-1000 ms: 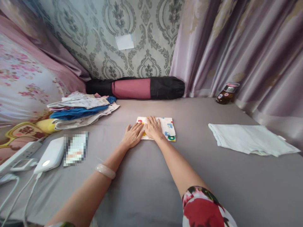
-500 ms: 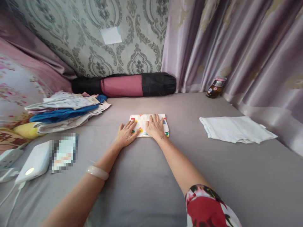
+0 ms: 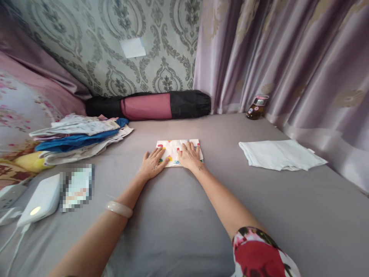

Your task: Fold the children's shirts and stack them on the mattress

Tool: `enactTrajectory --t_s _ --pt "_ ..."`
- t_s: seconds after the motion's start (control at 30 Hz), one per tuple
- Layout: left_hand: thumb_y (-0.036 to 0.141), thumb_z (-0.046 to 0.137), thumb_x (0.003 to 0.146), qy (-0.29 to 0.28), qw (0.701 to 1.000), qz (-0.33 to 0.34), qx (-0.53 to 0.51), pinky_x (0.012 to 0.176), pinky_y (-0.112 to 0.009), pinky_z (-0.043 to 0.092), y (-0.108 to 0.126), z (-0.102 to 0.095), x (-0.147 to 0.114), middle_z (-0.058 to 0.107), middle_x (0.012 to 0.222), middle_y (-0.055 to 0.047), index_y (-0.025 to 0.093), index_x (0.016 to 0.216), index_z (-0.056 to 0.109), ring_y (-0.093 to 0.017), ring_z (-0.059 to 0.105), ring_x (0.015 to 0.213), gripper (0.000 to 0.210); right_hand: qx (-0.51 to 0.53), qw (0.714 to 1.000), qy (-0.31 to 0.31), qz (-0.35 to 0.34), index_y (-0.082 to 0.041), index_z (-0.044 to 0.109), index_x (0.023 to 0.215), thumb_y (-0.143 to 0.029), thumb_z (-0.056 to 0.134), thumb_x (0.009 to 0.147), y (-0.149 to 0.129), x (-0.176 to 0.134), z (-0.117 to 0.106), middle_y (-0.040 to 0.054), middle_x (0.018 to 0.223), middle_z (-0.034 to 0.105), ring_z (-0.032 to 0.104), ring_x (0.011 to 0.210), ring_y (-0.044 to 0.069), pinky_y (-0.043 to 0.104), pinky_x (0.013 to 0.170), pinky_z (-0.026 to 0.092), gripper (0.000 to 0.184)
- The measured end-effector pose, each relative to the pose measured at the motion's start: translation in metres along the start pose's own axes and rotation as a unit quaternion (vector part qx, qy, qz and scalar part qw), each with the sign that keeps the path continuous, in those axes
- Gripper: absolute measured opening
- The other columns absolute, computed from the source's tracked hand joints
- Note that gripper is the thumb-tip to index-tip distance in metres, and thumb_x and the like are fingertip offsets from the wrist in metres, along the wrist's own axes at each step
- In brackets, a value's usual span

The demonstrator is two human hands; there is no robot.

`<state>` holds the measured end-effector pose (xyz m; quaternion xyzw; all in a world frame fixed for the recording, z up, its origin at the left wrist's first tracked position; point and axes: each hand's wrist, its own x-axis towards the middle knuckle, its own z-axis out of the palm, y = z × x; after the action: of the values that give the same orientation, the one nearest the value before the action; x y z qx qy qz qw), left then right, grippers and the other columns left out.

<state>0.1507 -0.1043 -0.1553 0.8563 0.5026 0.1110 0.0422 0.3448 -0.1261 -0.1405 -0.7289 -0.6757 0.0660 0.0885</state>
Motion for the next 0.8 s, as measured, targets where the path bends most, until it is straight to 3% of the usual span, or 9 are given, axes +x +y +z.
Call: enactTrajectory --t_s 0.3,0.47,0.57,0.67,0.73,0.8 --pt "0.053 0.03 0.096 -0.002 1.0 -0.004 -0.003 0.116 -0.053 0.018 0.0 0.001 0.001 0.034 0.156 -0.007 0.026 0.145 0.039 -0.026 0.028 0.144 0.056 -0.022 0.998 0.054 0.015 -0.015 0.038 0.147 -0.042 0.026 0.099 0.007 -0.014 0.012 0.0166 0.157 0.026 0.021 0.144 0.033 0.055 0.113 0.016 0.056" --pt "0.048 0.032 0.097 0.004 0.999 -0.007 -0.043 0.116 -0.051 0.018 -0.002 0.0 0.001 0.038 0.153 -0.007 0.024 0.142 0.042 -0.025 0.031 0.142 0.052 0.051 0.997 0.052 0.018 -0.017 0.043 0.143 -0.037 0.031 0.099 0.01 -0.008 0.009 0.0146 0.156 0.03 0.023 0.144 0.03 0.054 0.114 0.019 0.05" --pt "0.047 0.036 0.096 0.041 0.992 -0.087 -0.079 0.112 -0.045 0.028 -0.006 -0.002 0.003 0.046 0.147 -0.01 0.022 0.137 0.048 -0.025 0.042 0.134 0.05 0.164 0.981 0.07 0.081 -0.018 0.052 0.135 -0.03 0.035 0.097 0.024 0.002 -0.006 0.0128 0.147 0.046 0.041 0.135 0.023 0.038 0.11 0.033 0.043" --pt "0.046 0.041 0.093 0.072 0.969 -0.219 -0.082 0.102 -0.041 0.038 -0.01 -0.006 0.009 0.057 0.129 -0.014 0.02 0.122 0.062 -0.029 0.051 0.122 0.045 0.282 0.935 0.052 0.208 -0.016 0.065 0.112 -0.027 0.044 0.093 0.046 0.012 -0.024 0.0104 0.115 0.068 0.063 0.108 0.019 0.026 0.088 0.05 0.031" --pt "0.047 0.044 0.09 0.062 0.956 -0.277 -0.078 0.098 -0.041 0.04 -0.012 -0.009 0.015 0.061 0.121 -0.015 0.02 0.11 0.069 -0.031 0.052 0.118 0.041 0.328 0.908 0.008 0.262 -0.014 0.067 0.095 -0.024 0.047 0.091 0.061 0.015 -0.034 0.0087 0.09 0.072 0.069 0.083 0.016 0.021 0.07 0.053 0.023" --pt "0.05 0.047 0.087 0.039 0.948 -0.305 -0.08 0.095 -0.041 0.041 -0.014 -0.013 0.021 0.062 0.118 -0.016 0.021 0.102 0.071 -0.033 0.053 0.117 0.041 0.341 0.895 -0.023 0.285 -0.012 0.066 0.083 -0.021 0.051 0.088 0.07 0.016 -0.039 0.0068 0.072 0.07 0.066 0.062 0.013 0.019 0.057 0.051 0.018"
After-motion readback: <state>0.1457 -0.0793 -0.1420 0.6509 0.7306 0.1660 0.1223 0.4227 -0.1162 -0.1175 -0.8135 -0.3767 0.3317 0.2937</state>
